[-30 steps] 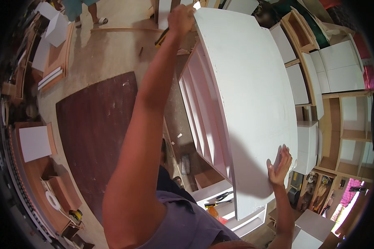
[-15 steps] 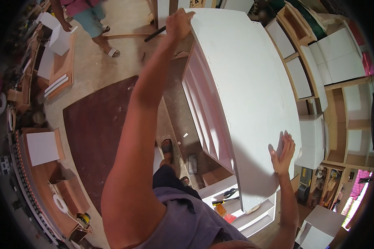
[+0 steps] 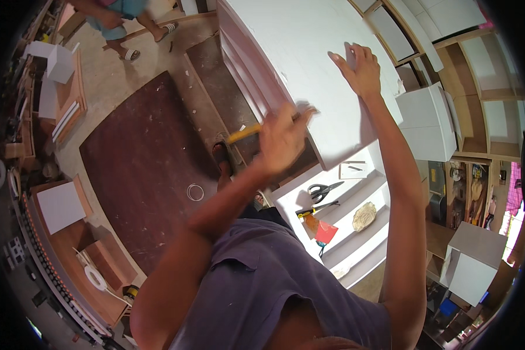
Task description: The person smooths the edge of a white cabinet door with a metal scraper, then wipes the surface with a cloth. The person repeats scraping and wiping on the same door throughout the clip.
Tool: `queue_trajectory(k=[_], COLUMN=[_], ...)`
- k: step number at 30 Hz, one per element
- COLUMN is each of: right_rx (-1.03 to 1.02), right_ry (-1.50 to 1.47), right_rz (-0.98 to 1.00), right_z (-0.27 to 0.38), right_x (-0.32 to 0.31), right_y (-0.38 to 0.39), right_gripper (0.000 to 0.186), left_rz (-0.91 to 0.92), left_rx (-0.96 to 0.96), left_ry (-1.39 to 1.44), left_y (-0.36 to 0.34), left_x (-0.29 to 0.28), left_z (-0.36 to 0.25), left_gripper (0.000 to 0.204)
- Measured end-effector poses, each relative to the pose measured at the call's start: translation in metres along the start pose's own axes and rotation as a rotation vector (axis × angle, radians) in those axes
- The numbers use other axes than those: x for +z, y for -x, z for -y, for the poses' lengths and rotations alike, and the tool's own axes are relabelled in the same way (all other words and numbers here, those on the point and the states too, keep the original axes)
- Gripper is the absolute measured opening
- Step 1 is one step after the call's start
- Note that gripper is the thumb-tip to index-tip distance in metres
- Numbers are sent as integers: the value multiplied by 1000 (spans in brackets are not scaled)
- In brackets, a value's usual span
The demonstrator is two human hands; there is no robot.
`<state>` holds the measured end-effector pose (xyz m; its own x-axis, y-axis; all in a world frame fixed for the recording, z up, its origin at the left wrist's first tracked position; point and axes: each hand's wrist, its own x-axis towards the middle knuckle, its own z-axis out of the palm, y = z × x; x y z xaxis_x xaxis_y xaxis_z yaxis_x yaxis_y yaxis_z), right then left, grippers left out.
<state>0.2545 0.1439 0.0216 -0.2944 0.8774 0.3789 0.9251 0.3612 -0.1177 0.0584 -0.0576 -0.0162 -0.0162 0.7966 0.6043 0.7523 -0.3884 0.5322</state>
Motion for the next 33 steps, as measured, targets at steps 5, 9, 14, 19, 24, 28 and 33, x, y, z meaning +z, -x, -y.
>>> queue_trajectory(k=[5, 9, 14, 19, 24, 28, 33], right_rx=[-21, -10, -49, -69, -69, -9, 37], right_ry=[-22, -19, -41, -82, -39, -57, -154], right_rz=[-70, -53, -79, -78, 15, 119, 179], right_z=[-9, -16, -2, 3, 2, 7, 14], right_x=[7, 6, 0, -3, -1, -4, -8], right_y=[9, 11, 8, 3, -1, -10, -23], right_gripper=[75, 72, 66, 63, 61, 63, 68], left_rz=[155, 93, 86, 69, -90, -159, -208], left_rx=[61, -22, -78, -157, -188, -222, -275], left_ry=[227, 284, 231, 149, 14, -117, -315], left_y=[80, 71, 48, -19, -131, -241, -371], left_x=[2, -2, -2, -5, 1, -1, -7], left_z=[-85, -81, -60, 9, 160, 299, 461], left_gripper=[46, 43, 34, 31, 32, 25, 25])
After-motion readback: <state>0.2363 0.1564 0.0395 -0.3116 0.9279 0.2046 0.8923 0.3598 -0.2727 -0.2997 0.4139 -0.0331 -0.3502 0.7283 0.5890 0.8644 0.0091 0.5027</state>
